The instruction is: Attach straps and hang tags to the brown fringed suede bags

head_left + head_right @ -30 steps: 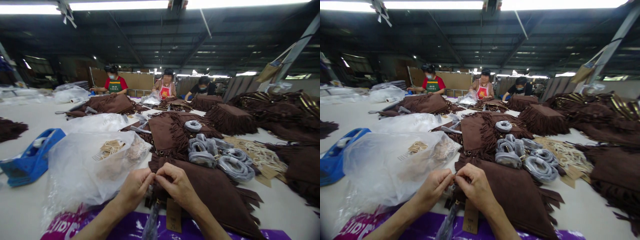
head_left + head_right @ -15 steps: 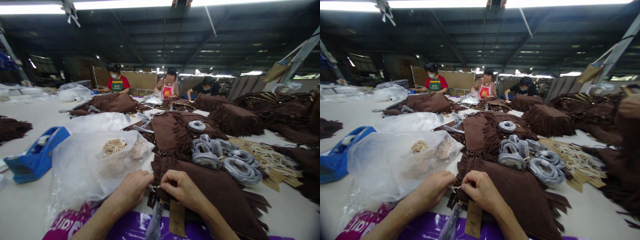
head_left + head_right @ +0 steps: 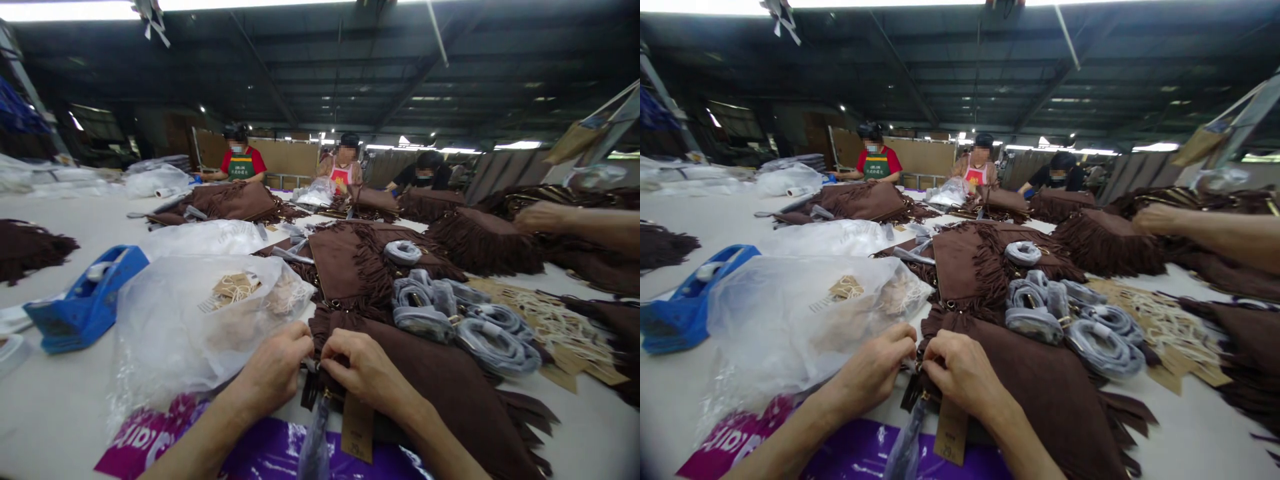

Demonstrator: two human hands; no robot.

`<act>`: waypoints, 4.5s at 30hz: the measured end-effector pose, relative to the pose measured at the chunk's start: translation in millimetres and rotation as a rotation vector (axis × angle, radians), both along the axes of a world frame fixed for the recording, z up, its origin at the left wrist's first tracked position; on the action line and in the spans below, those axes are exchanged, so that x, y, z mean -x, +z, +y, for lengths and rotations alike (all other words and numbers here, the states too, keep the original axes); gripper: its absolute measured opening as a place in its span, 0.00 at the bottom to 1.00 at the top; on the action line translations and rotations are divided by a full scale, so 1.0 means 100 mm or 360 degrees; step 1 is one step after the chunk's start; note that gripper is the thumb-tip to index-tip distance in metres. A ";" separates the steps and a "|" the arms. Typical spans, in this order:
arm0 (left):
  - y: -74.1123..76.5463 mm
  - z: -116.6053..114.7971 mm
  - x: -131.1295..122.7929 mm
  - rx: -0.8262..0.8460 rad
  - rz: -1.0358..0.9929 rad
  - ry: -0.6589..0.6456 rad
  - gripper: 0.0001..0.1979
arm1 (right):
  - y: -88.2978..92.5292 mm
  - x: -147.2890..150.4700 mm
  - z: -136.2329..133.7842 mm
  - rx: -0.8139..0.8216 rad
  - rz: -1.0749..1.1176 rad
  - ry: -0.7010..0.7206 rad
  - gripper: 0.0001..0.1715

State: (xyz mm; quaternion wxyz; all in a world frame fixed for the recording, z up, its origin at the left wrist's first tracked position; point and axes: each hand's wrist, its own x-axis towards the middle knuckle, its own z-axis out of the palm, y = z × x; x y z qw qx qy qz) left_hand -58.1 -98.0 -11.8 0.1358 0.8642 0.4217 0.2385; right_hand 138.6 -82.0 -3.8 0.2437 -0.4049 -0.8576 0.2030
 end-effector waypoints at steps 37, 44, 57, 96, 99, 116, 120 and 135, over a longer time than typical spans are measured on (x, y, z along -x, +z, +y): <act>0.02 0.05 -0.03 0.0071 -0.0241 0.0264 0.14 | 0.17 0.09 -0.01 0.0055 -0.0338 0.0102 0.12; 0.05 0.08 -0.05 -0.0052 -0.0151 0.0182 0.11 | -0.02 0.13 0.06 0.0399 0.0218 0.0082 0.19; -0.03 0.00 -0.09 0.0016 -0.0431 0.0101 0.10 | -0.24 0.05 0.17 0.0977 0.0692 0.0001 0.24; -0.13 0.19 -0.03 0.0315 -0.0724 -0.0210 0.06 | -0.20 0.01 0.10 0.0769 0.0697 0.0040 0.05; -0.16 0.20 -0.05 0.0251 -0.0688 -0.0233 0.06 | -0.23 0.01 0.11 0.0768 0.0714 0.0046 0.05; 0.02 0.18 -0.01 0.0989 -0.1174 0.0188 0.04 | -0.12 -0.11 0.03 0.0729 0.0725 -0.0102 0.09; 0.07 0.17 -0.03 0.1063 -0.1426 0.0193 0.08 | -0.09 -0.01 -0.02 0.0755 0.0764 -0.0143 0.03; -0.02 0.13 -0.10 0.0640 -0.0927 0.0213 0.06 | -0.22 0.11 0.06 0.0689 0.1022 -0.0193 0.16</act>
